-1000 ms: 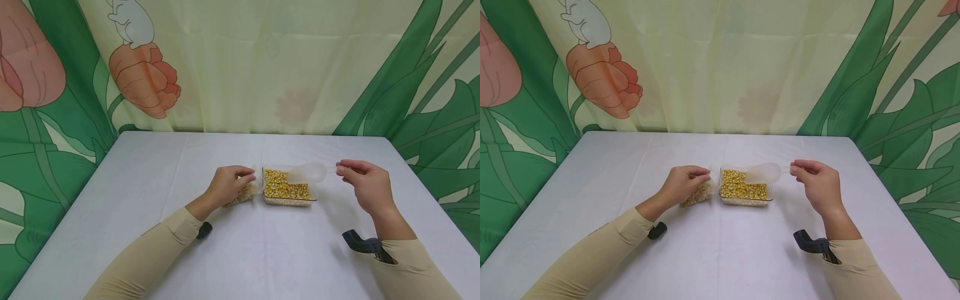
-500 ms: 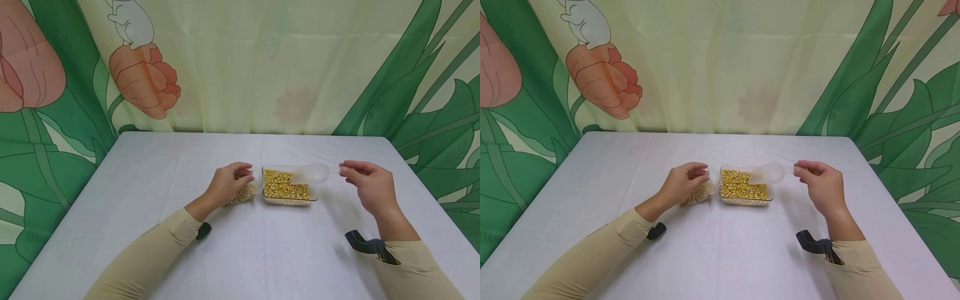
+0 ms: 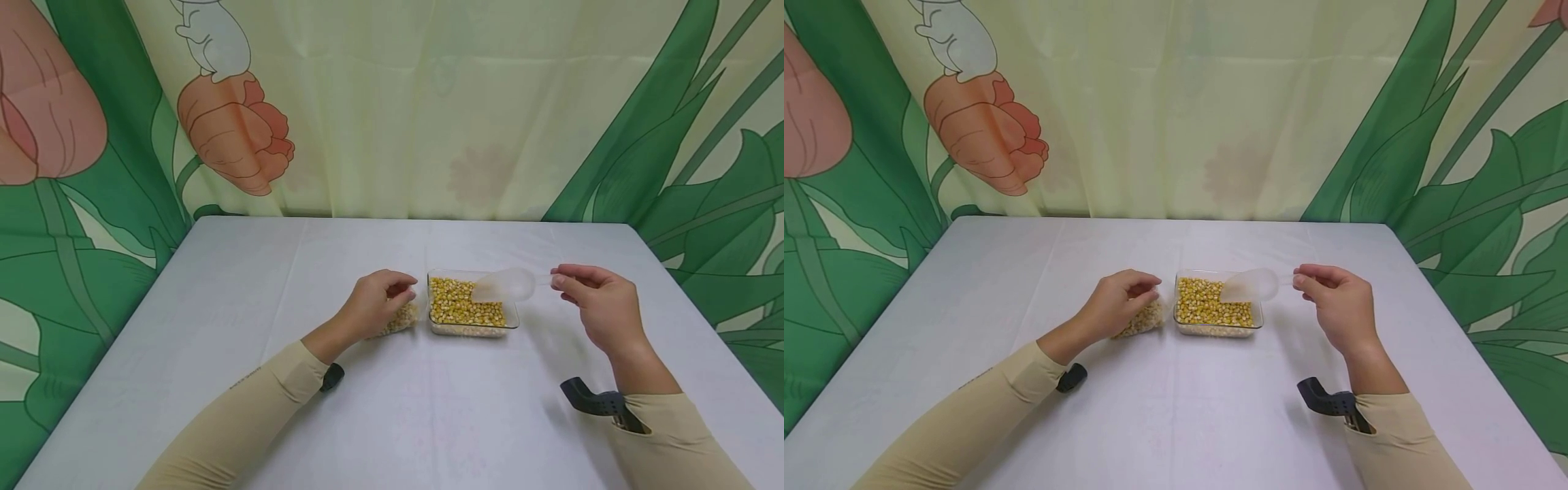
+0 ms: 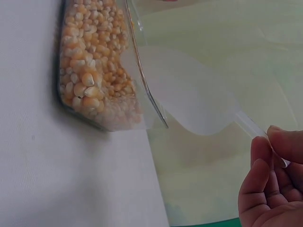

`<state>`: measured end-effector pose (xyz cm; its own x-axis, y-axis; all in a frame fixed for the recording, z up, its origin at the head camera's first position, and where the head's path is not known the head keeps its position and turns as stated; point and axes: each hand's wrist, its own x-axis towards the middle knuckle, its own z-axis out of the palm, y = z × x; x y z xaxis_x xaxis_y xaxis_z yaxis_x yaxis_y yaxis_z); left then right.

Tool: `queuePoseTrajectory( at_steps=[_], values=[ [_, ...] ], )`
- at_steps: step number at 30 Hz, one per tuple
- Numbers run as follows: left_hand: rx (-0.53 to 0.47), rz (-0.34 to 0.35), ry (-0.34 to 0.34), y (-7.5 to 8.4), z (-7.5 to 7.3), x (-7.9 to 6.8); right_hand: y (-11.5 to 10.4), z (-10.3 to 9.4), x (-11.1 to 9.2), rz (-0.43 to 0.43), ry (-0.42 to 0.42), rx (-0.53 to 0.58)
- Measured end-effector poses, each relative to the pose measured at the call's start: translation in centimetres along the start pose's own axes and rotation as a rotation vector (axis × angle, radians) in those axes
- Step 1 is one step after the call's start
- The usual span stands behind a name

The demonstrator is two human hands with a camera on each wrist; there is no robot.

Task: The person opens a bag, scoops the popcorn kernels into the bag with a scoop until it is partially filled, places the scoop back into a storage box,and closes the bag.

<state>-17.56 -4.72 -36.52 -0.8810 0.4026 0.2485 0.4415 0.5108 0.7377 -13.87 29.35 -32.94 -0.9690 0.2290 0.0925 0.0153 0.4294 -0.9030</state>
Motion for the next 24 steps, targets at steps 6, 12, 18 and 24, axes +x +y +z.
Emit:
queuePoseTrajectory(
  at_steps=[6, 12, 18, 24],
  values=[
    [-0.030, -0.058, -0.020, 0.04, 0.01, 0.10, 0.16, 0.19, 0.08, 0.003, -0.007, 0.009],
    [-0.009, -0.075, -0.025, 0.12, -0.05, 0.15, 0.28, 0.27, 0.01, 0.013, -0.009, 0.001],
    [0.009, -0.081, -0.027, 0.07, -0.20, 0.09, 0.40, 0.31, 0.05, 0.016, -0.010, 0.015],
    [0.004, -0.068, -0.024, 0.06, -0.75, 0.13, 0.50, 0.28, 0.06, 0.017, -0.007, 0.012]
  ],
)
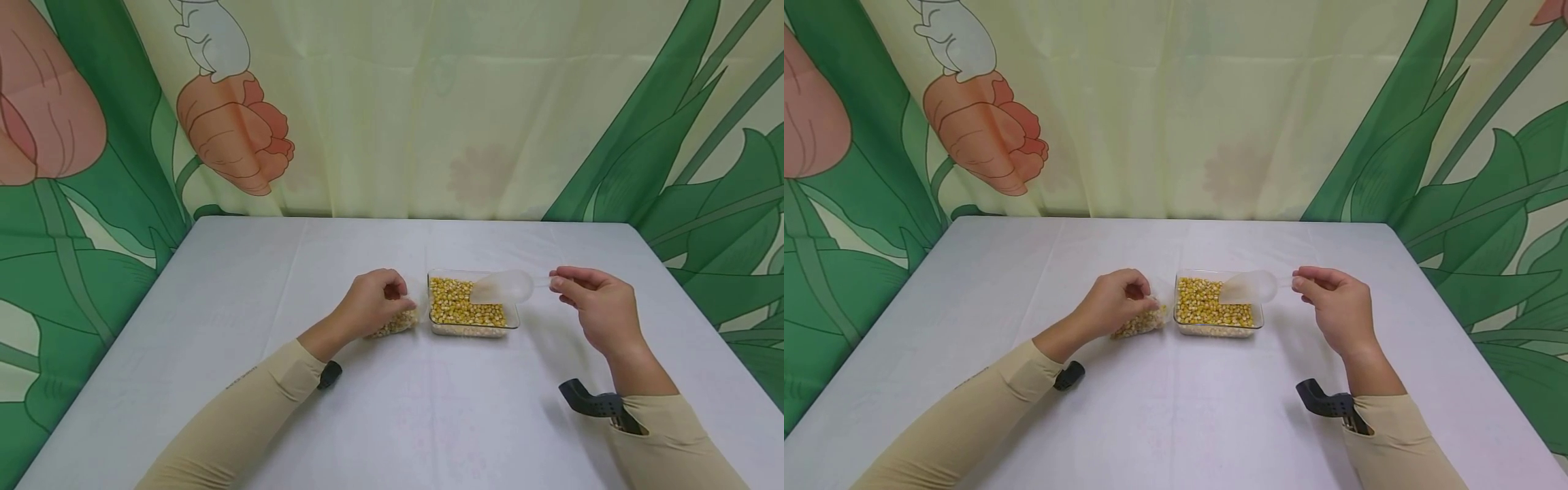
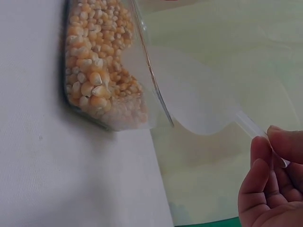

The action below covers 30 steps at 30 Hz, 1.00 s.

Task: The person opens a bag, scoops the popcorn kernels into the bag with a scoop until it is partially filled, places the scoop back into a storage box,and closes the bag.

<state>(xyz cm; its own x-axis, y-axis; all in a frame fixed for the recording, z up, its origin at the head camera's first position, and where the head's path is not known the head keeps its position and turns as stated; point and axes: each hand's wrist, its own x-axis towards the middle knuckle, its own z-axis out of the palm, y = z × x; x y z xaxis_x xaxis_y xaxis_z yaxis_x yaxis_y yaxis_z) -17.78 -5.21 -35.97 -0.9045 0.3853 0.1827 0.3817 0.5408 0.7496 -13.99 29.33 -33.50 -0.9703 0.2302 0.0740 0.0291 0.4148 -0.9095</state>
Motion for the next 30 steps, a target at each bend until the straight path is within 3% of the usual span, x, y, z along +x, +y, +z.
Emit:
queuePoseTrajectory(
  at_steps=[14, 30],
  values=[
    [-0.013, 0.030, -0.044, 0.6, -1.9, 0.3, -1.2, 0.3, -0.6, -0.027, 0.061, -0.171],
    [-0.029, 0.087, 0.031, 0.0, -1.2, 0.1, -3.2, 0.6, -2.1, -0.172, 0.163, -0.353]
  ],
)
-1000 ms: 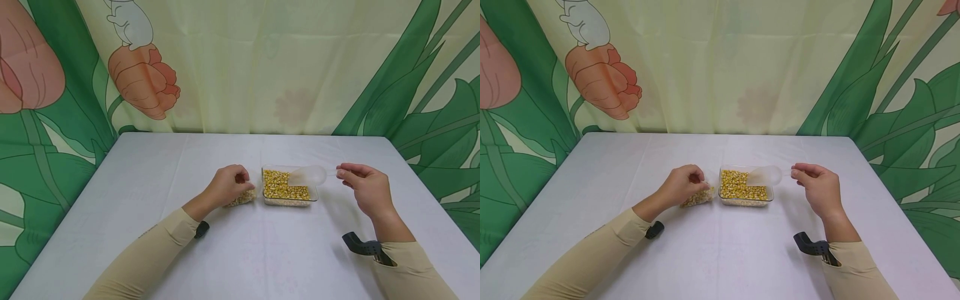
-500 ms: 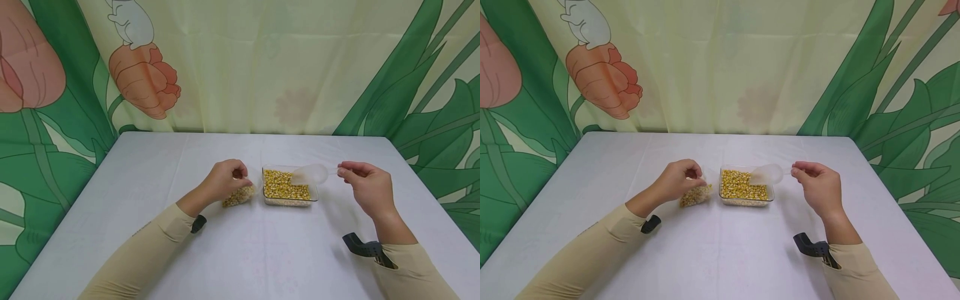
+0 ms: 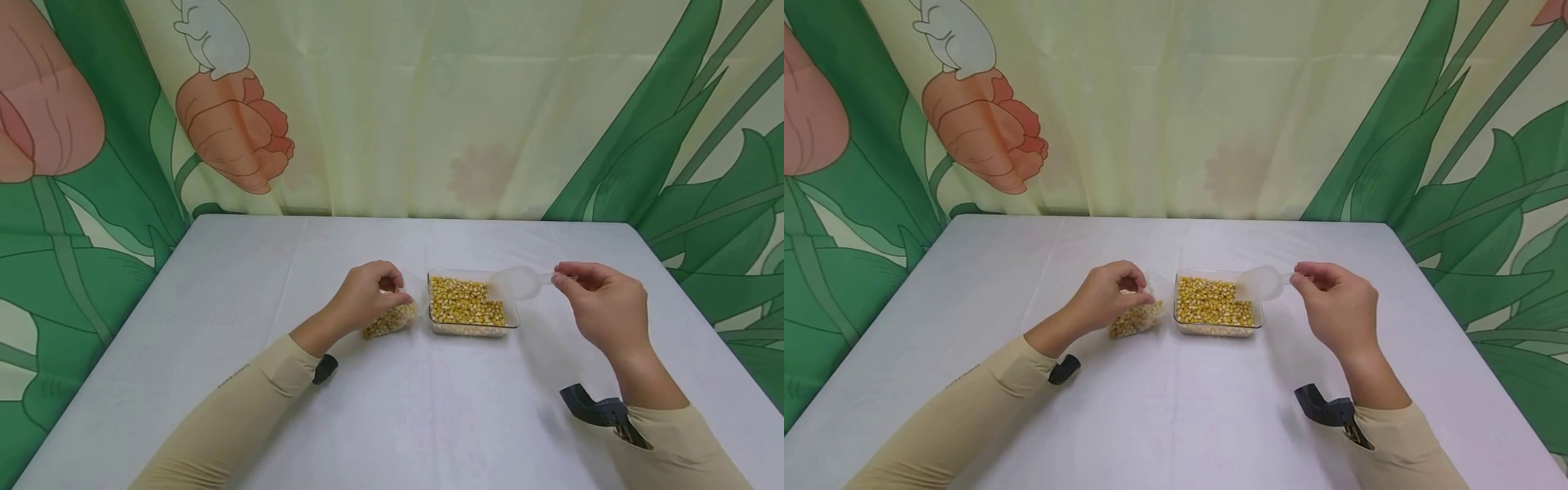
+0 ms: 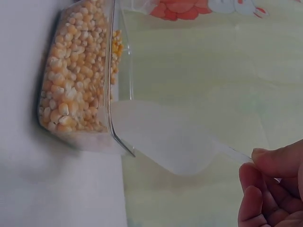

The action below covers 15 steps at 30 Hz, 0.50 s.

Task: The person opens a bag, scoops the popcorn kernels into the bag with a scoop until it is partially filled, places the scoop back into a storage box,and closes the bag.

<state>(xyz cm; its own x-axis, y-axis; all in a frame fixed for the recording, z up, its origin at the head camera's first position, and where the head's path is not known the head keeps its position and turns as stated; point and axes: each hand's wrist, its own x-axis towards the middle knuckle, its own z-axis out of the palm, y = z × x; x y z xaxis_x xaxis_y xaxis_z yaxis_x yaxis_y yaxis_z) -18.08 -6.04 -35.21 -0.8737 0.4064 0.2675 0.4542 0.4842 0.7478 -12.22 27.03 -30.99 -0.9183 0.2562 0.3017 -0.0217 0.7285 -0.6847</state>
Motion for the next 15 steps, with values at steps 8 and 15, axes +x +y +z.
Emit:
queuePoseTrajectory(
  at_steps=[8, 15],
  values=[
    [0.003, -0.004, 0.007, -0.1, 0.1, 0.0, -0.5, 0.4, -0.1, -0.054, 0.024, -0.049],
    [0.010, -0.013, 0.002, -0.1, 0.2, 0.0, -0.2, 1.3, -0.1, -0.086, 0.007, -0.041]
  ],
)
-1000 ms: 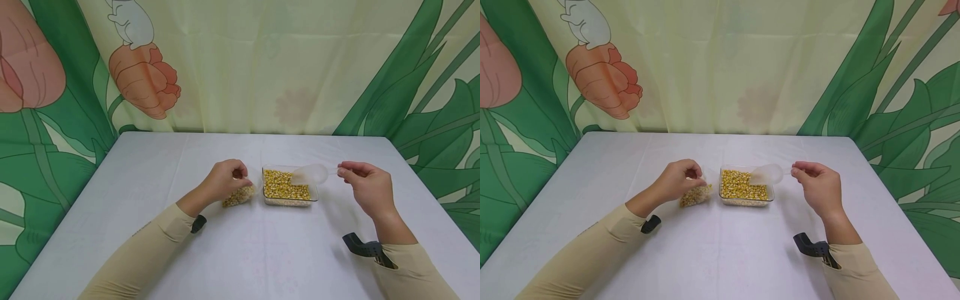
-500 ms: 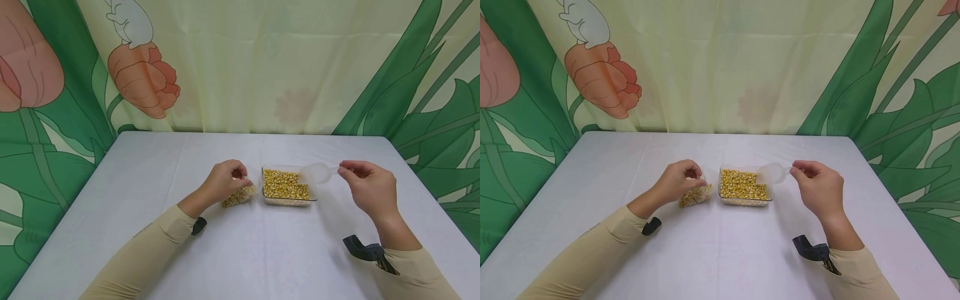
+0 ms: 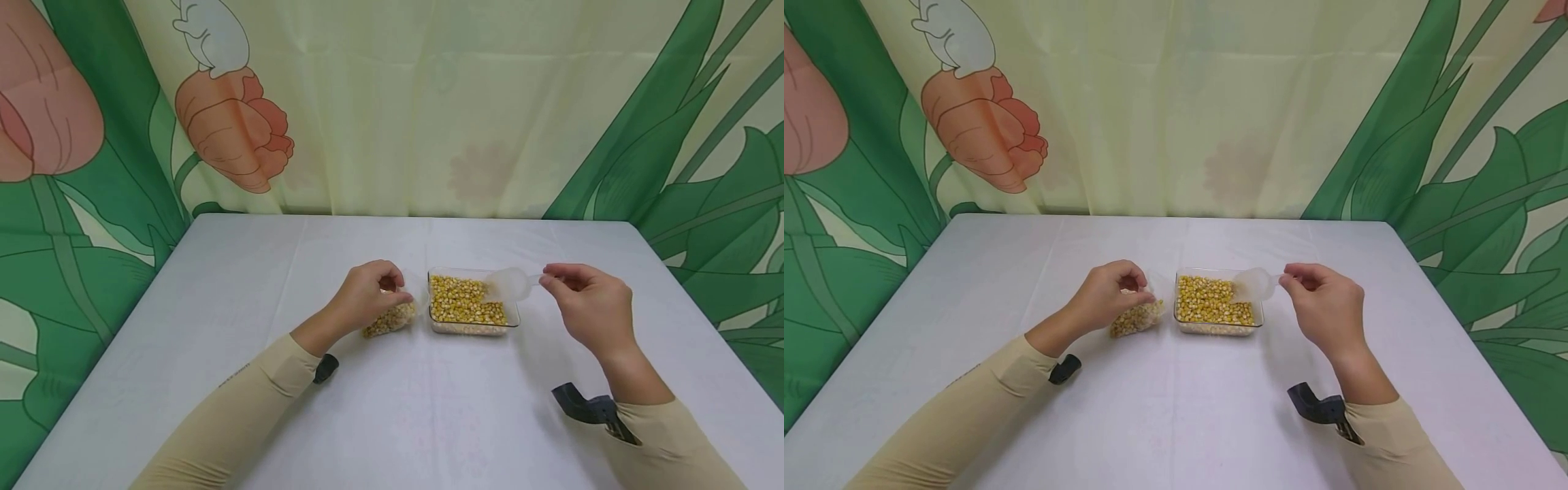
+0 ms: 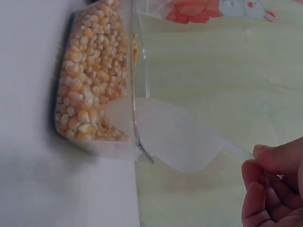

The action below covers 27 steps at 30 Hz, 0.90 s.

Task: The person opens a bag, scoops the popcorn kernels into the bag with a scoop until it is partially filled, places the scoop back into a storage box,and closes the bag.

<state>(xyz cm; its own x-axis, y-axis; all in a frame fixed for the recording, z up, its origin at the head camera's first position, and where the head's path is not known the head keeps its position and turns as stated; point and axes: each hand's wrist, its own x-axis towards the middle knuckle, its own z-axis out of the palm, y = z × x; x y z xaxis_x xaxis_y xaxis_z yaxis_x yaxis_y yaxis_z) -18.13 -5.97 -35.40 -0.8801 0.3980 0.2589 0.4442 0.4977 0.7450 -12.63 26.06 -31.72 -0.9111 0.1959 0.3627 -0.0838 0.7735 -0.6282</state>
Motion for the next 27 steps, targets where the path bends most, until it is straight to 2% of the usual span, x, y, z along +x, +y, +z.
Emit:
queuePoseTrajectory(
  at_steps=[8, 18, 21, 27],
  values=[
    [0.003, -0.009, -0.005, 0.1, -0.1, 0.1, 1.0, 1.1, 0.3, 0.028, -0.064, 0.049],
    [0.001, -0.005, -0.004, 0.2, -0.1, 0.1, 2.8, 1.7, 0.9, 0.156, -0.183, 0.171],
    [-0.001, -0.007, 0.000, 0.2, -0.1, 0.1, 3.3, 2.1, 1.0, 0.186, -0.201, 0.232],
    [0.006, 0.018, 0.015, 0.0, -0.2, 0.1, 4.3, 3.5, 0.9, 0.261, -0.225, 0.438]
  ],
)
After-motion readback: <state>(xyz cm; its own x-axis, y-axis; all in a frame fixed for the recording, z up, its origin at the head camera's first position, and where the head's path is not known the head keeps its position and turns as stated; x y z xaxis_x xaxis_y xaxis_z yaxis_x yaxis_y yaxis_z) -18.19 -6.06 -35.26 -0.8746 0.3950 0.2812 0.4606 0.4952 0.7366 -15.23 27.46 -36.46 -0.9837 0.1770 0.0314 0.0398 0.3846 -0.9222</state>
